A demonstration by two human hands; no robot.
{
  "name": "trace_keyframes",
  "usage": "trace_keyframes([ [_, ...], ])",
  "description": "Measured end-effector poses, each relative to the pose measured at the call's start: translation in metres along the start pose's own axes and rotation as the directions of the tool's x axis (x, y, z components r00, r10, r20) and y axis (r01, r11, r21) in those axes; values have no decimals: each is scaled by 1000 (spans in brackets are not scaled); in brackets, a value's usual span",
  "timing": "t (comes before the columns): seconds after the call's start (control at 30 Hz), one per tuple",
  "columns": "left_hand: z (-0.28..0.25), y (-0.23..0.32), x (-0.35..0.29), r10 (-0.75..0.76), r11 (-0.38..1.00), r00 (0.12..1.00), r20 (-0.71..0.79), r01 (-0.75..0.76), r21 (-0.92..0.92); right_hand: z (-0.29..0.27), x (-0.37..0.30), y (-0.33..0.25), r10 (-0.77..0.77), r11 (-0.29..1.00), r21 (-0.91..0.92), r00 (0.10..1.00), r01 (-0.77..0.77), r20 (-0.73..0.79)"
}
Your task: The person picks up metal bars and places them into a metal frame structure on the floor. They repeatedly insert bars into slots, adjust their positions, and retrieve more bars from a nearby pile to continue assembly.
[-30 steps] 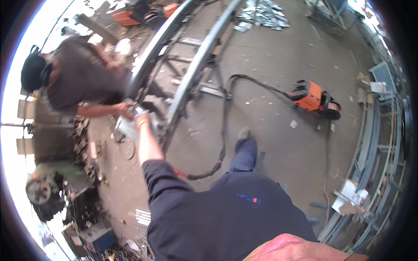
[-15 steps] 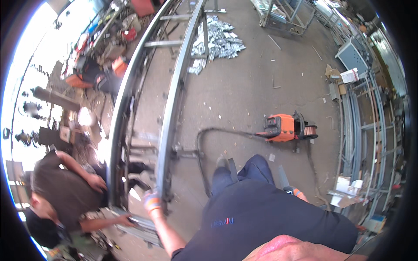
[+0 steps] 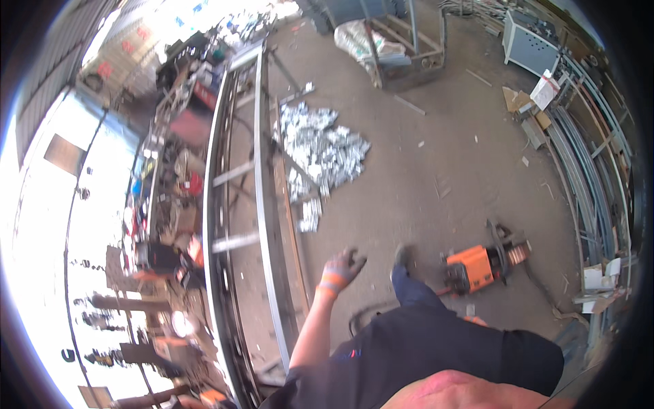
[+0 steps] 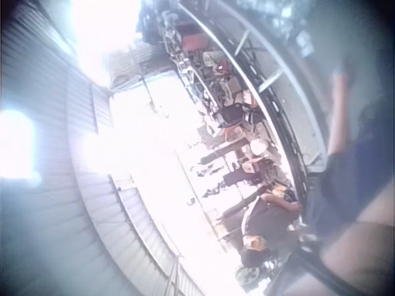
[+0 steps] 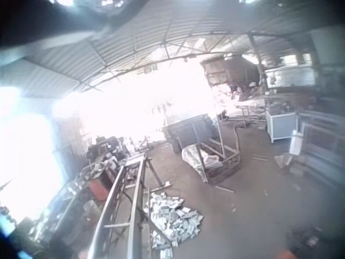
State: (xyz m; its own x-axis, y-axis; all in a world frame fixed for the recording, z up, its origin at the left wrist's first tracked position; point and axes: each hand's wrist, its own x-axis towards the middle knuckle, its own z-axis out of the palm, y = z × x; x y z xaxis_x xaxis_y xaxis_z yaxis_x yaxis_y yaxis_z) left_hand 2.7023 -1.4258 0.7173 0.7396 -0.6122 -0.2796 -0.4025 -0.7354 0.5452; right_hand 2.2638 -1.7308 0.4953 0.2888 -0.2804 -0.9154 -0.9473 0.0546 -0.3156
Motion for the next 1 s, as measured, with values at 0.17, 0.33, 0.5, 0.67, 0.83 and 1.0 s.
trace_keyframes([
  [0.17, 23, -104, 111, -373, 843, 812, 450, 499, -202, -62, 20, -99, 47, 995, 90, 999, -47, 1],
  [0.33, 51, -193, 126, -654, 371, 515, 553, 857, -359, -134, 54, -213, 25, 993, 120, 999, -20, -36],
  [0.5, 52, -203, 221, -618, 245, 414, 668, 909, -337, -203, 105, -340, 25, 996, 84, 997, -19, -73],
  [0.67, 30, -211, 431, -414, 880, 861, 295, 462, -112, -289, 169, -459, -22, 992, -122, 992, 6, -126],
  [0.83, -55, -203, 716, -487, 458, 715, 501, 698, -551, -387, 233, -618, -283, 870, -441, 956, 220, -81],
  [1.0, -197, -139, 935, -296, 615, 941, 165, 320, -721, -463, 249, -838, -231, 957, -243, 923, 158, -307],
])
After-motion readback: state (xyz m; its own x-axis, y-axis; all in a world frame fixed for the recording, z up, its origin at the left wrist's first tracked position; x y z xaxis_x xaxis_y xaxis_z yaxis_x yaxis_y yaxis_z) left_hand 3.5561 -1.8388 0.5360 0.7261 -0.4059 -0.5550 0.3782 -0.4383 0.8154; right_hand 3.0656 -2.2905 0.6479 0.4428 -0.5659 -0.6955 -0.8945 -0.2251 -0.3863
